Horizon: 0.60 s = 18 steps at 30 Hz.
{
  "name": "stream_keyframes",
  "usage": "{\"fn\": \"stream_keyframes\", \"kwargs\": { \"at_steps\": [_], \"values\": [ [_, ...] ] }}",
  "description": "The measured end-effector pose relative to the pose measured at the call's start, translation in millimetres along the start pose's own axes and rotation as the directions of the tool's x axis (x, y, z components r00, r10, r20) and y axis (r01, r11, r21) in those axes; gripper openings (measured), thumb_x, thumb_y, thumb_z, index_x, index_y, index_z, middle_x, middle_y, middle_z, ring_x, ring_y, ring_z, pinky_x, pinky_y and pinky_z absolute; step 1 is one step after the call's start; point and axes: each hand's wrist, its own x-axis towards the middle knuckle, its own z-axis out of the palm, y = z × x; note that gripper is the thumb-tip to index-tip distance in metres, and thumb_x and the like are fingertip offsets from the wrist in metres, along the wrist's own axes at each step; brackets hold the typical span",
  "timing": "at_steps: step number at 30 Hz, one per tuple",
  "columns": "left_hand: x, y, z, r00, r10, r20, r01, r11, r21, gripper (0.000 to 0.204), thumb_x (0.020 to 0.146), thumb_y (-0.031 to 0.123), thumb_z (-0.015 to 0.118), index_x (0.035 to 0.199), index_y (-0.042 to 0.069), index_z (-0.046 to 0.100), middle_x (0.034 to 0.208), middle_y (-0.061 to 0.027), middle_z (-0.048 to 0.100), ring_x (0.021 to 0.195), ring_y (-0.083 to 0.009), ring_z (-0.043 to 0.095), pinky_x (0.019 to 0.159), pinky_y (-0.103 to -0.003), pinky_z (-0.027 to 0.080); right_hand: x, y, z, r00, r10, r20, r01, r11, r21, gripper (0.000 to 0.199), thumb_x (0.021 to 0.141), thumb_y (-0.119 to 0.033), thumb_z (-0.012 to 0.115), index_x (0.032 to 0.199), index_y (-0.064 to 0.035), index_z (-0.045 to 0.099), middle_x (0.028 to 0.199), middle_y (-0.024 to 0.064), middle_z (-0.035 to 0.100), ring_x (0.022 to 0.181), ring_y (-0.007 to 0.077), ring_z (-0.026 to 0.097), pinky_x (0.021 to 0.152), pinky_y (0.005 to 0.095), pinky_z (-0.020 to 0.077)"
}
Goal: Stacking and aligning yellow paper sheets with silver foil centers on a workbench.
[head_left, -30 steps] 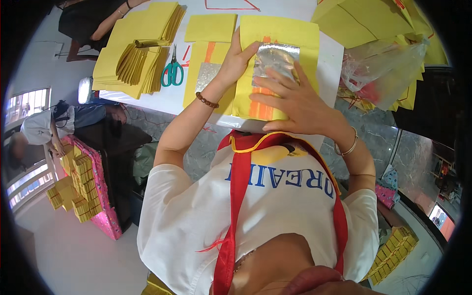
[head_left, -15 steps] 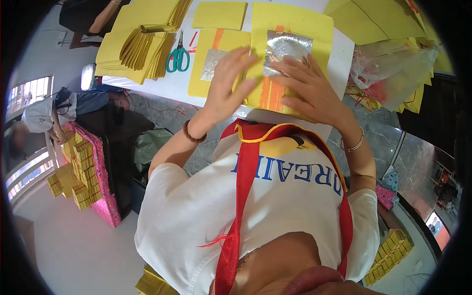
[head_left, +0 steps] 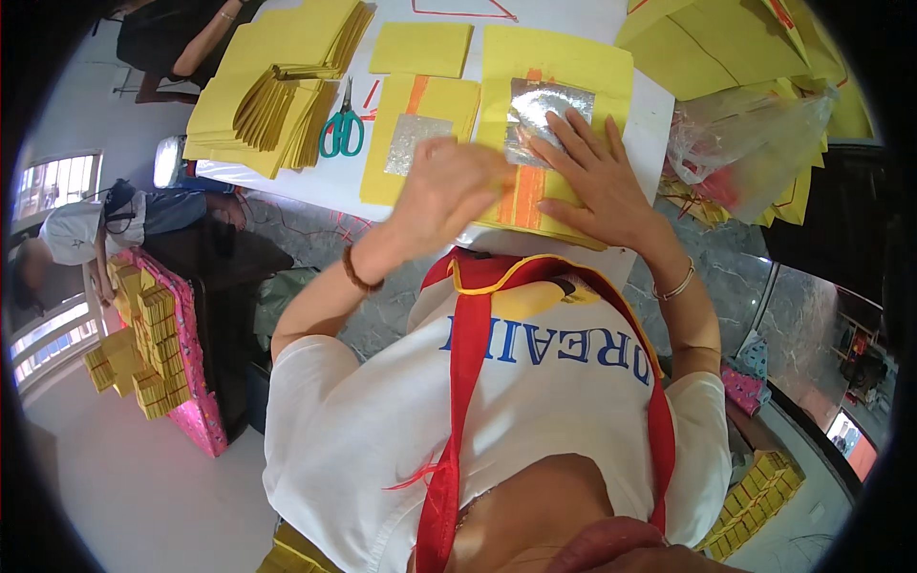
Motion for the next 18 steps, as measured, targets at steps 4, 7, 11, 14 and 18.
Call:
{"fn": "stream_keyframes", "kwargs": {
  "at_steps": [4,7,11,14,18],
  "values": [
    [82.4,-30.6,-9.5,0.965,0.125,-0.231,-0.088,0.982,0.164,0.035,0.088,0.032,0.051,0.116,0.011,0.056,0.117,-0.0101,0.056,0.113,-0.0284,0.046,0.093,-0.044,0.032,0.9,-4.5,-3.4,0.999,0.011,0.053,-0.008,0.999,-0.048,0.062,0.086,-0.049,0.047,0.137,-0.0168,0.035,0.145,0.0106,0.027,0.137,0.0295,0.016,0.107,0.0559,0.0081],
    [142.0,-52.8,4.1,0.924,0.311,-0.223,-0.158,0.841,0.517,0.047,0.090,0.043,0.043,0.128,0.015,0.047,0.115,-0.0137,0.057,0.106,-0.0332,0.052,0.089,-0.040,0.039,2.1,-13.7,-10.3,0.998,0.036,0.047,-0.031,0.994,-0.103,0.058,0.085,-0.047,0.048,0.135,-0.0188,0.039,0.143,0.0093,0.030,0.135,0.0288,0.020,0.107,0.0564,0.0106],
    [182.5,-62.1,21.7,0.940,-0.167,0.299,0.099,0.968,0.230,0.055,0.090,0.055,0.034,0.131,0.019,0.042,0.107,-0.0136,0.060,0.098,-0.0329,0.057,0.085,-0.045,0.042,5.1,-26.3,-11.4,0.998,-0.057,0.036,0.061,0.992,-0.111,0.052,0.085,-0.041,0.051,0.131,-0.0210,0.044,0.141,0.0083,0.034,0.131,0.0270,0.027,0.105,0.0570,0.0158],
    [186.4,-65.9,34.7,0.929,-0.153,0.338,0.076,0.971,0.229,0.057,0.089,0.059,0.032,0.131,0.020,0.042,0.096,-0.0161,0.061,0.084,-0.0332,0.061,0.072,-0.043,0.047,0.0,-28.7,3.8,0.993,-0.089,-0.083,0.092,0.995,0.025,0.044,0.082,-0.037,0.055,0.124,-0.0243,0.052,0.138,0.0081,0.037,0.126,0.0261,0.033,0.099,0.0574,0.0243],
    [188.7,-67.4,39.4,0.911,-0.176,0.372,0.095,0.970,0.225,0.057,0.089,0.059,0.033,0.130,0.021,0.043,0.094,-0.0159,0.062,0.085,-0.0332,0.061,0.072,-0.042,0.047,-1.6,-26.6,8.3,0.986,-0.090,-0.138,0.100,0.993,0.066,0.040,0.081,-0.036,0.054,0.120,-0.0269,0.055,0.136,0.0089,0.041,0.125,0.0287,0.035,0.097,0.0591,0.0258]
  ]
}}
